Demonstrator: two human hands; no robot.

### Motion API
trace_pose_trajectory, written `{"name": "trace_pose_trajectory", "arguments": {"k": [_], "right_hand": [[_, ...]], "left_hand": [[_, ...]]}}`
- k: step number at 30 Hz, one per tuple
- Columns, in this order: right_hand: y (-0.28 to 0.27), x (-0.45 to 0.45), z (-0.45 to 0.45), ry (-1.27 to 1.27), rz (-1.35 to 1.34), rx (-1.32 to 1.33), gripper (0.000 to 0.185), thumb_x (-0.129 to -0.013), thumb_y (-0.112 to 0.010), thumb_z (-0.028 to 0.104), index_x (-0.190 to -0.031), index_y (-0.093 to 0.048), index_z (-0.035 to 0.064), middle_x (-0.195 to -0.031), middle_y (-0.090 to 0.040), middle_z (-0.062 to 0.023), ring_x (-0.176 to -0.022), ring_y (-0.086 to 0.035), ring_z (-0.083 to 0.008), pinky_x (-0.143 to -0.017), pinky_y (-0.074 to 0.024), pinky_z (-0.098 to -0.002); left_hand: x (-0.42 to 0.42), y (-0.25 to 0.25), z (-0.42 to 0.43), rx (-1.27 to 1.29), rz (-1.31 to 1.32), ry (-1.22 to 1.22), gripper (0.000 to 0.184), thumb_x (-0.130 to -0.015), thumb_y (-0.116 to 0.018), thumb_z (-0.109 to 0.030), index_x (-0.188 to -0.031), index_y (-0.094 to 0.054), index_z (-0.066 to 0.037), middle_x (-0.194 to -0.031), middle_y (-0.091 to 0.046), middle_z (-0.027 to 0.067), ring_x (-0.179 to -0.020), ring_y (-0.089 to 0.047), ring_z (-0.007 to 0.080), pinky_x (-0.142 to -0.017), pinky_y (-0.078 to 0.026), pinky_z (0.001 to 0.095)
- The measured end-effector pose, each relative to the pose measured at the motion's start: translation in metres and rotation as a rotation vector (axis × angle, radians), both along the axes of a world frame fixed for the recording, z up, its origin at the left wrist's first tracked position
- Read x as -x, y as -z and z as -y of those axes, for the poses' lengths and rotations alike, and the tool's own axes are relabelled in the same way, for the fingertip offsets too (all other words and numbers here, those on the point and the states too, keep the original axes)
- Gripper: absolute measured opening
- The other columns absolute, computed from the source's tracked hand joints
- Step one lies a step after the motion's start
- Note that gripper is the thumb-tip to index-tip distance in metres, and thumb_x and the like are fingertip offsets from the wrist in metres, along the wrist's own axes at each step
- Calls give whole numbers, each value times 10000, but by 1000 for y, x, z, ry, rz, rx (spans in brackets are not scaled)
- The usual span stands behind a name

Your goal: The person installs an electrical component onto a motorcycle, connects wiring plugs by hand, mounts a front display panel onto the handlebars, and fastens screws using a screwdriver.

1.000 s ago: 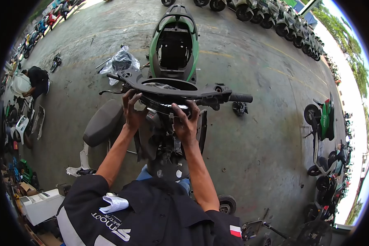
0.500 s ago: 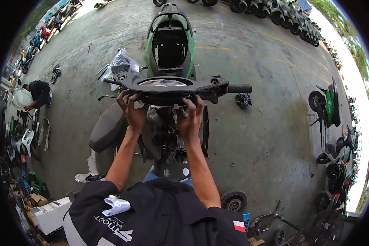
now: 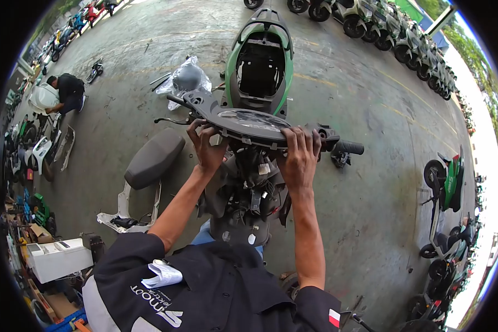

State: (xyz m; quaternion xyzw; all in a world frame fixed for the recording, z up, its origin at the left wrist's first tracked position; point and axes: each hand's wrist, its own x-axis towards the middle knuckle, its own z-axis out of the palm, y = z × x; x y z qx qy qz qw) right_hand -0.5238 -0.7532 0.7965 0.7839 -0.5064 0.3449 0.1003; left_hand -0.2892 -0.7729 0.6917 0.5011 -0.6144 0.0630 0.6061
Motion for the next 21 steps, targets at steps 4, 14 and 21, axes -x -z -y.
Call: {"name": "trace_pose_trajectory", "arguments": {"k": [4, 14, 21], "right_hand": [[-2, 3, 5, -31, -24, 8, 516, -653, -822, 129, -1116, -598, 89, -1116, -639, -75, -1123, -578, -278, -1083, -342, -454], [20, 11, 14, -47, -20, 83, 567, -646, -842, 152, -1146, -580, 89, -1131, -640, -87, -1135, -573, -292, -1050, -345, -465], [22, 12, 14, -43, 40, 104, 563, -654, -852, 154, -1144, -585, 85, -1126, -650, -84, -1126, -586, -287, -1030, -369, -455]], "left_hand": [[-15, -17, 5, 228, -44, 47, 814, -635, -868, -50, -1344, -475, -131, -1218, -468, 156, -1012, -596, 315, -786, -545, 403], [-72, -50, 39, -96, 536, 281, 557, -594, -885, -197, -1105, -673, -133, -1099, -710, 17, -1122, -652, 244, -1032, -475, 426], [-44, -88, 25, -132, 532, 201, 603, -564, -889, -230, -1130, -689, -177, -1098, -714, 14, -1096, -659, 245, -1000, -432, 431]]}}
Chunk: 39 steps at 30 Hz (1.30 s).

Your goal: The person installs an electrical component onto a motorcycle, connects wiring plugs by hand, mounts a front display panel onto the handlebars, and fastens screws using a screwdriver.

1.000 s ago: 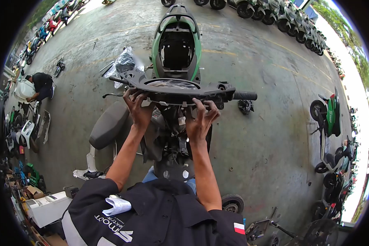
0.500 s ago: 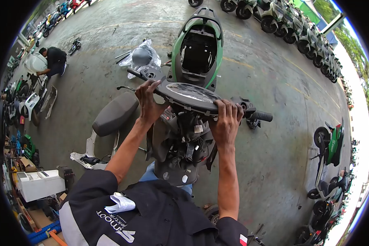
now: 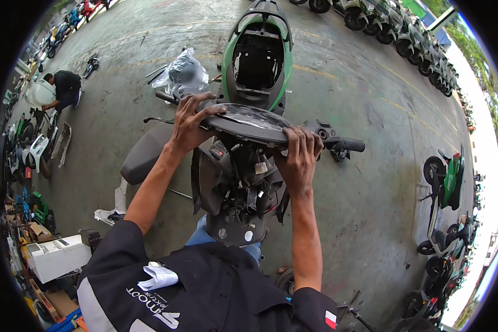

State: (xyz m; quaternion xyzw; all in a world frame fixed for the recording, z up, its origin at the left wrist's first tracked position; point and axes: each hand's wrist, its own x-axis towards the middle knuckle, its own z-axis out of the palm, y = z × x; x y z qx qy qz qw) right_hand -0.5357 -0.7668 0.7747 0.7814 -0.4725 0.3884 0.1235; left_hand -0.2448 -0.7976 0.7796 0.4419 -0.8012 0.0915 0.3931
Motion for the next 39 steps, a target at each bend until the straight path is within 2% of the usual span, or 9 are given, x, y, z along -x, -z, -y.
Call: {"name": "trace_pose_trajectory", "arguments": {"k": [4, 8, 11, 16, 24, 29, 33, 34, 39], "right_hand": [[-11, 13, 4, -82, -30, -127, 557, -694, -822, 172, -1179, -568, 74, -1157, -637, -92, -1132, -584, -287, -993, -380, -436], [-28, 34, 9, -200, -98, -179, 543, -722, -803, 150, -1207, -568, 88, -1158, -637, -85, -1118, -586, -274, -976, -386, -433], [-28, 40, 10, -262, -185, -185, 554, -720, -747, 57, -1240, -561, 100, -1160, -638, -81, -1111, -590, -269, -961, -391, -427], [-9, 29, 11, -126, -167, -50, 624, -627, -643, -55, -1229, -559, 86, -1161, -642, -77, -1109, -605, -256, -943, -385, -424], [11, 18, 15, -52, -69, 100, 524, -641, -628, -56, -1143, -560, 77, -1141, -656, -83, -1090, -618, -261, -969, -376, -453], [9, 15, 12, -28, -49, 107, 509, -648, -617, -60, -1133, -555, 79, -1107, -653, -84, -1074, -619, -269, -978, -380, -461], [-10, 12, 1, -62, -72, -12, 487, -667, -667, -42, -1126, -550, 70, -1120, -638, -114, -1069, -602, -295, -1009, -368, -466], [-11, 10, 0, -49, -89, -4, 513, -666, -767, 43, -1129, -548, 75, -1099, -625, -107, -1065, -585, -305, -1016, -358, -471], [-5, -2, 1, -18, -44, 6, 528, -665, -822, 189, -1105, -544, 98, -1049, -581, -91, -1053, -556, -301, -1010, -329, -502]], "left_hand": [[-11, 23, 13, 15, 10, 119, 629, -556, -864, -210, -1161, -693, -208, -1179, -710, -17, -1096, -654, 180, -1028, -423, 433], [-14, 24, 18, 24, 4, 137, 614, -556, -865, -209, -1145, -694, -190, -1151, -718, -10, -1085, -661, 189, -1010, -446, 418], [-14, 21, 15, -3, 1, 137, 617, -545, -867, -192, -1137, -692, -182, -1136, -722, -8, -1080, -663, 198, -984, -469, 400], [-10, 14, 10, -24, 4, 76, 590, -549, -888, -241, -1100, -705, -140, -1151, -721, 29, -1092, -668, 246, -981, -482, 393], [-8, 27, 9, 14, -16, 34, 653, -516, -892, -219, -1130, -689, -128, -1086, -710, 60, -1067, -658, 265, -989, -469, 420], [-5, 27, 6, 27, -53, 32, 629, -515, -885, -118, -1100, -654, -111, -1045, -689, 71, -1051, -645, 278, -984, -469, 425], [-17, 29, 10, -36, -171, 90, 526, -553, -877, -86, -1001, -600, -74, -1028, -676, 82, -1051, -641, 284, -984, -476, 432], [-22, 28, 11, -23, -99, 127, 492, -570, -876, -95, -966, -586, -74, -1016, -676, 77, -1045, -652, 280, -990, -478, 433], [-17, 36, 6, 45, -138, 97, 482, -580, -869, -104, -968, -583, -78, -1004, -682, 60, -1050, -669, 272, -1003, -475, 435]]}}
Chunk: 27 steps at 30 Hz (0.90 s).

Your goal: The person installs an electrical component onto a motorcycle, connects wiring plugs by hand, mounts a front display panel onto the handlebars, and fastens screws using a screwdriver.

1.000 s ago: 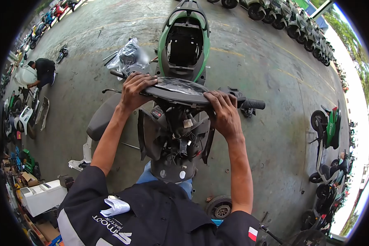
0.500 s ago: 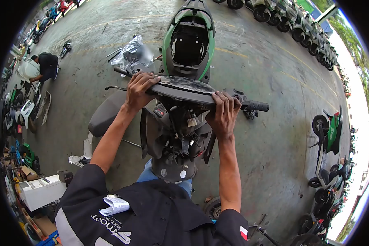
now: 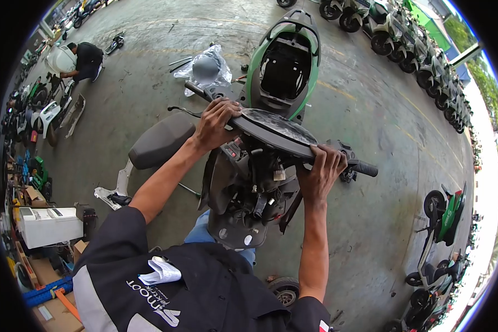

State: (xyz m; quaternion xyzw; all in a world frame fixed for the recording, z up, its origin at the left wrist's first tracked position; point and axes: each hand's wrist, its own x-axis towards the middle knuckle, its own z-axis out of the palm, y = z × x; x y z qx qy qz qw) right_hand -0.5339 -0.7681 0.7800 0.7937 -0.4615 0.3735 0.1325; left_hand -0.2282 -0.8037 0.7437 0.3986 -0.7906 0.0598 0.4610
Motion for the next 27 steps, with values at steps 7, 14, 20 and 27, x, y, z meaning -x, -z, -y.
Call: {"name": "trace_pose_trajectory", "arguments": {"k": [7, 14, 20, 27], "right_hand": [[9, -1, 6, 88, -9, 48, 472, -692, -825, 242, -1053, -556, 98, -1000, -566, -84, -1001, -554, -292, -972, -340, -465], [19, -2, 4, 101, -48, 107, 561, -654, -912, 315, -1059, -587, 102, -1003, -613, -66, -1003, -575, -284, -959, -365, -426], [24, 11, 13, -81, 61, 71, 480, -680, -931, 237, -1000, -613, 72, -976, -674, -85, -916, -628, -281, -873, -441, -404], [31, 16, 11, -47, -60, 143, 460, -717, -911, 198, -1024, -597, 62, -978, -656, -100, -914, -626, -291, -838, -473, -400]], "left_hand": [[-2, 0, 7, -80, -11, 2, 540, -574, -866, -104, -1017, -559, -90, -995, -645, 72, -985, -634, 290, -947, -459, 403], [-12, 12, 0, 4, 3, -18, 500, -653, -869, -225, -1062, -595, -136, -1100, -656, 44, -1122, -616, 244, -1063, -421, 414], [-28, -4, -10, -93, 175, -106, 563, -674, -854, -386, -1123, -634, -127, -1180, -653, 35, -1227, -567, 219, -1108, -382, 407], [-25, 19, -10, 8, 174, -124, 578, -669, -787, -205, -1222, -624, -162, -1227, -645, 11, -1252, -536, 198, -1127, -344, 395]]}}
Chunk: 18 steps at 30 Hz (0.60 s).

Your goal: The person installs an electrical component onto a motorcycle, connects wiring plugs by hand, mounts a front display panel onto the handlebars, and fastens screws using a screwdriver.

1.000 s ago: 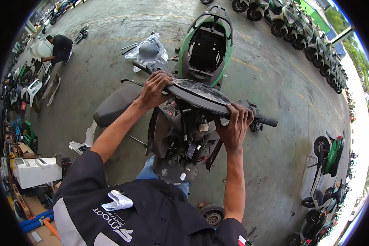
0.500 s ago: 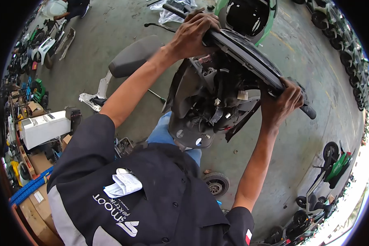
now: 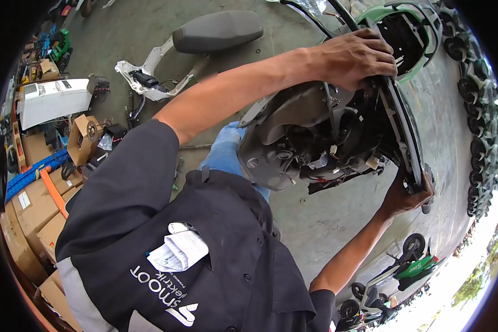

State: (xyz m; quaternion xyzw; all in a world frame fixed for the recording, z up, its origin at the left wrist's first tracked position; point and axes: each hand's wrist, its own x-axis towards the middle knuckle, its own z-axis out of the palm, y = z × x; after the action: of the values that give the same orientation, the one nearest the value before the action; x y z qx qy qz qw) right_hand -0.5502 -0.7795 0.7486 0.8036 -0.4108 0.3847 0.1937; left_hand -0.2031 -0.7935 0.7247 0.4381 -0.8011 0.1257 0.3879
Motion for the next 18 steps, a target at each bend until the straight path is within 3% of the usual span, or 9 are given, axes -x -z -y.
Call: {"name": "trace_pose_trajectory", "arguments": {"k": [3, 4, 5, 10, 18], "right_hand": [[2, 0, 0, -48, 50, -42, 456, -722, -908, 184, -1020, -591, 48, -979, -629, -110, -915, -624, -292, -826, -492, -392], [2, 2, -1, 0, -21, -48, 495, -712, -902, 128, -1068, -570, 38, -1012, -598, -116, -961, -608, -302, -866, -502, -411], [3, 2, 0, -3, -28, -47, 495, -712, -902, 128, -1068, -570, 38, -1012, -598, -116, -961, -608, -302, -866, -502, -411], [3, -10, -4, 53, -19, 13, 501, -702, -922, 187, -1016, -560, 42, -964, -608, -103, -904, -627, -280, -823, -509, -400], [5, -2, 3, -22, 4, 52, 525, -651, -937, 210, -1003, -573, 74, -958, -596, -72, -953, -585, -275, -904, -433, -414]], "left_hand": [[3, -1, -4, -36, -51, -5, 574, -660, -743, -150, -1222, -624, -163, -1220, -645, 7, -1260, -529, 198, -1125, -341, 396], [3, 0, -4, -15, -51, -11, 550, -688, -774, -235, -1213, -630, -164, -1217, -643, 8, -1262, -526, 201, -1126, -337, 403], [3, 0, -3, -14, -58, -14, 550, -688, -774, -235, -1213, -630, -164, -1217, -643, 8, -1262, -526, 201, -1126, -337, 403], [4, 7, 7, 63, -62, 7, 560, -705, -812, -432, -1169, -646, -165, -1173, -655, -4, -1232, -546, 202, -1113, -349, 416], [8, 13, 12, 138, -35, -22, 431, -757, -776, -402, -1110, -652, -188, -1089, -675, -15, -1167, -589, 185, -1075, -380, 397]]}}
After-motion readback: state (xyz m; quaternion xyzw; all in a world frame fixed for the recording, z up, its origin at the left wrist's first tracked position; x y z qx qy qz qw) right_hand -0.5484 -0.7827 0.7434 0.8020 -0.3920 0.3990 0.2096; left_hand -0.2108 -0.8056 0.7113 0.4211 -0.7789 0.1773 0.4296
